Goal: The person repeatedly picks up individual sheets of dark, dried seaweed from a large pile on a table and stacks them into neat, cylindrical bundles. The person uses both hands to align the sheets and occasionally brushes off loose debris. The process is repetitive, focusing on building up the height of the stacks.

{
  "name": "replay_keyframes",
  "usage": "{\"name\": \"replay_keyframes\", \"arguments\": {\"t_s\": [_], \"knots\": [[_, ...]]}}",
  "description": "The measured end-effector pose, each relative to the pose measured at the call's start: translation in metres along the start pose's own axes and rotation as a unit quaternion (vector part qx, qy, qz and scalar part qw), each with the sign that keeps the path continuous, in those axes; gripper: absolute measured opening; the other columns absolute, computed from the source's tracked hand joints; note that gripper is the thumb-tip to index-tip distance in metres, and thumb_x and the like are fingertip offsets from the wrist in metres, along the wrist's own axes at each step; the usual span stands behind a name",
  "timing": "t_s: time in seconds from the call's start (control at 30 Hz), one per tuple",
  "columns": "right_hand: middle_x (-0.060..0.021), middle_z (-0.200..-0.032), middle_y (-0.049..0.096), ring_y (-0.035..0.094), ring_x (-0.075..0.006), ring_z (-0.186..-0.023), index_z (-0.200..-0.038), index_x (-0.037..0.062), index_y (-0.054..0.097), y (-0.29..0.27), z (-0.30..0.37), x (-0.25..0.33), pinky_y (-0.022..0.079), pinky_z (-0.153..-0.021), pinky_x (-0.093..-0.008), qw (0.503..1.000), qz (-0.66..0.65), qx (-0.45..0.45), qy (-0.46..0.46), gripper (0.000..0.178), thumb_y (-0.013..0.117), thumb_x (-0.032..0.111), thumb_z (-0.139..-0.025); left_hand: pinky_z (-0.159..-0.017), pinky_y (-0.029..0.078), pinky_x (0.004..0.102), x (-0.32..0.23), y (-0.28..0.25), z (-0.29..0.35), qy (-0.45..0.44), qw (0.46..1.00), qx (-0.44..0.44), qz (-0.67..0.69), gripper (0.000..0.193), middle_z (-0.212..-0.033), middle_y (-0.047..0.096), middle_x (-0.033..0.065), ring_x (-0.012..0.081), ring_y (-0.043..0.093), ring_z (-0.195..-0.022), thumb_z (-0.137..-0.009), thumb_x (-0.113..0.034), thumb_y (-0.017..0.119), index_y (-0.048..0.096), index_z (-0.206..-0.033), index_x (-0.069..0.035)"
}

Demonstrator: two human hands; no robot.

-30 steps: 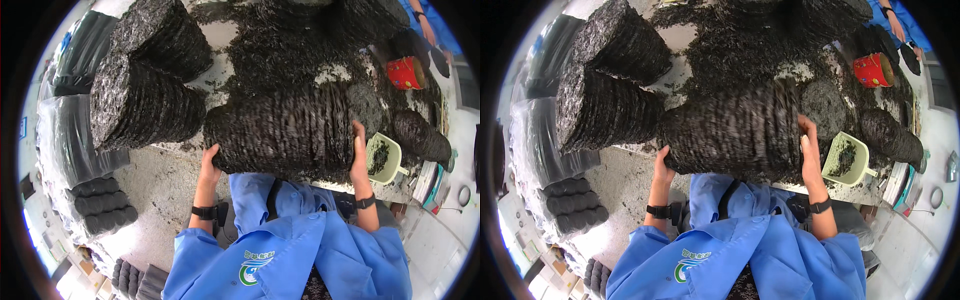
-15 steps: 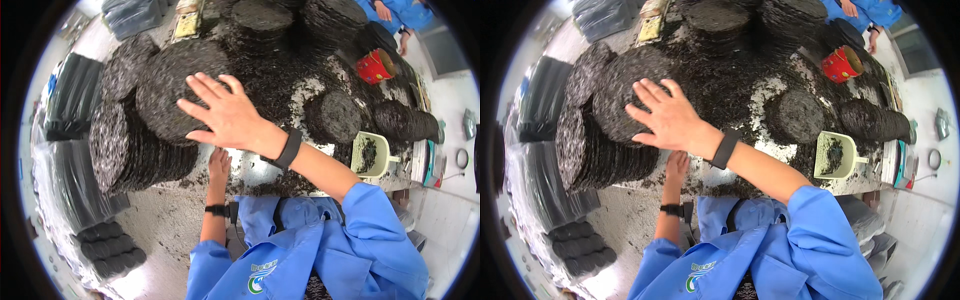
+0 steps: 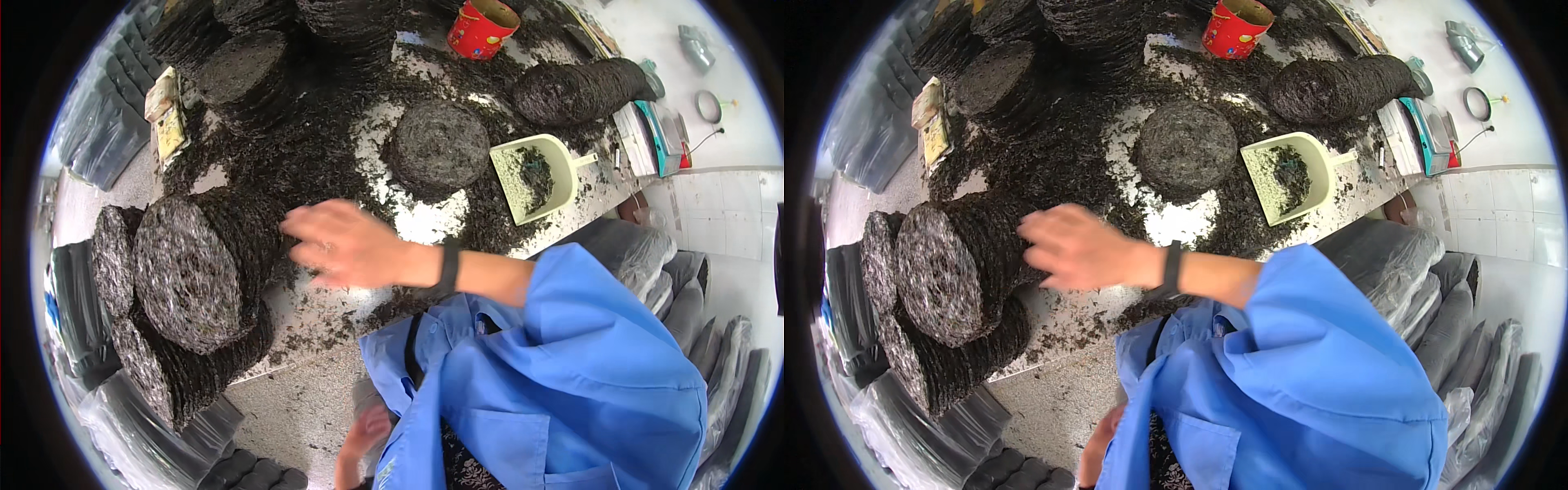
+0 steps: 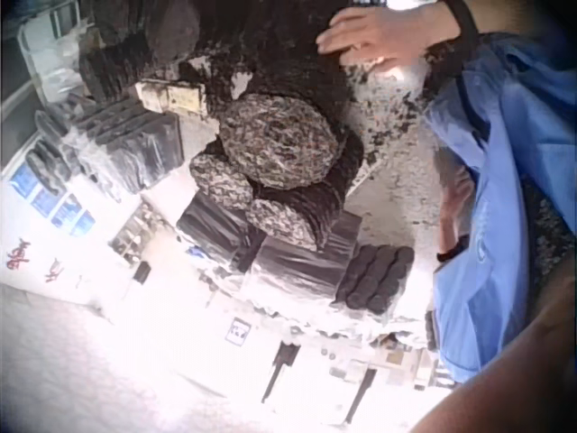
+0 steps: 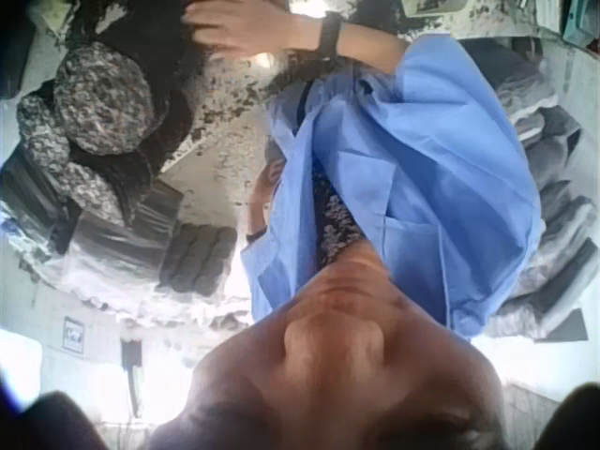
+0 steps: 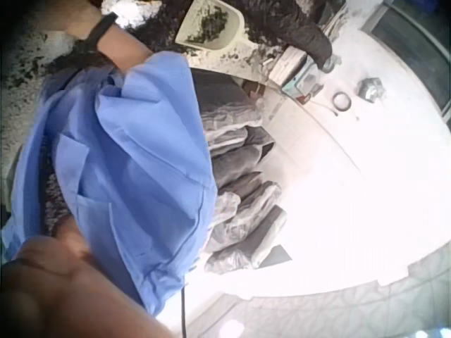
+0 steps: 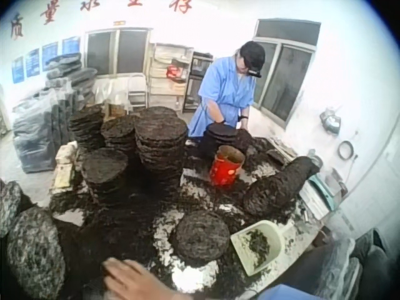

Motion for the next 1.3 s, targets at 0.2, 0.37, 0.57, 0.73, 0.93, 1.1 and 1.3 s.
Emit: {"name": "replay_keyframes", "arguments": {"t_s": [0.2, 0.37, 0.57, 0.73, 0.93, 1.1, 1.3], "knots": [[-0.0272, -0.142, 0.027, 0.023, -0.0411, -0.135, -0.129, 0.0052, 0.040, -0.062, 0.155, -0.141, 0.025, -0.107, -0.0574, 0.867, 0.310, 0.269, 0.284, 0.089, 0.075, 0.055, -0.065, -0.096, 0.044, 0.0366, -0.173, 0.038, 0.029, 0.229, 0.892, 0.096, -0.378, 0.045, -0.124, 0.056, 0.0132, 0.0255, 0.053, -0.115, -0.082, -0.006, 0.067, 0.053, -0.125, -0.006], [-0.0254, -0.141, 0.031, 0.026, -0.0417, -0.133, -0.125, 0.0111, 0.044, -0.077, 0.198, -0.180, 0.028, -0.105, -0.0550, 0.889, 0.254, 0.276, 0.264, 0.074, 0.072, 0.053, -0.070, -0.085, 0.049, 0.0335, -0.315, 0.103, -0.038, 0.394, 0.750, -0.257, -0.466, 0.036, -0.111, 0.061, 0.0155, 0.0252, 0.061, -0.102, -0.082, -0.002, 0.063, 0.057, -0.117, -0.002], [-0.0220, -0.141, 0.033, 0.029, -0.0376, -0.134, -0.123, 0.0131, 0.048, -0.102, 0.214, -0.160, 0.028, -0.107, -0.0515, 0.922, 0.149, 0.313, 0.172, 0.067, 0.075, 0.044, -0.070, -0.085, 0.049, 0.0345, -0.345, 0.164, -0.116, 0.438, 0.746, -0.237, -0.443, 0.040, -0.110, 0.060, 0.0159, 0.0260, 0.060, -0.104, -0.084, -0.005, 0.062, 0.053, -0.123, -0.002], [-0.0151, -0.144, 0.034, 0.029, -0.0318, -0.135, -0.123, 0.0139, 0.049, -0.119, 0.237, -0.132, 0.028, -0.109, -0.0500, 0.928, 0.027, 0.342, 0.146, 0.069, 0.079, 0.037, -0.065, -0.086, 0.047, 0.0393, -0.287, 0.160, -0.227, 0.321, 0.807, -0.286, -0.406, 0.050, -0.118, 0.051, 0.0240, 0.0355, 0.058, -0.100, -0.090, -0.026, 0.057, 0.046, -0.127, 0.005], [-0.0126, -0.127, 0.053, 0.050, -0.0296, -0.119, -0.119, 0.0100, 0.054, -0.158, 0.228, -0.154, 0.043, -0.099, -0.0377, 0.959, -0.072, 0.173, 0.214, 0.047, 0.069, 0.013, -0.074, -0.090, 0.043, 0.0393, -0.252, 0.145, -0.278, 0.322, 0.869, -0.348, -0.144, 0.050, -0.115, 0.052, 0.0227, 0.0325, 0.054, -0.107, -0.096, -0.034, 0.048, 0.049, -0.124, 0.006], [-0.0073, -0.102, 0.064, 0.054, -0.0086, -0.083, -0.114, -0.0026, 0.056, -0.226, 0.251, -0.182, 0.044, -0.073, -0.0243, 0.799, -0.199, -0.240, 0.514, 0.032, 0.053, 0.025, -0.097, -0.087, 0.043, 0.0441, -0.280, 0.185, -0.281, 0.331, 0.720, -0.435, -0.428, 0.086, -0.114, 0.044, 0.0263, 0.0415, 0.048, -0.102, -0.072, -0.038, 0.078, 0.036, -0.131, 0.009], [-0.0041, -0.112, 0.060, 0.058, -0.0142, -0.099, -0.118, 0.0029, 0.053, -0.219, 0.267, -0.176, 0.049, -0.085, -0.0311, 0.540, -0.530, -0.415, 0.505, 0.026, 0.053, 0.018, -0.096, -0.083, 0.045, 0.0459, -0.292, 0.197, -0.294, 0.253, 0.698, -0.492, -0.456, 0.089, -0.116, 0.042, 0.0249, 0.0423, 0.048, -0.104, -0.065, -0.027, 0.084, 0.033, -0.128, 0.008]]}}
Point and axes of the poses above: each hand's wrist, its own z-axis away from the middle knuckle, its own y-axis out of the palm, x = y × z, the point moved 4 cm from there along -z, towards the middle knuckle
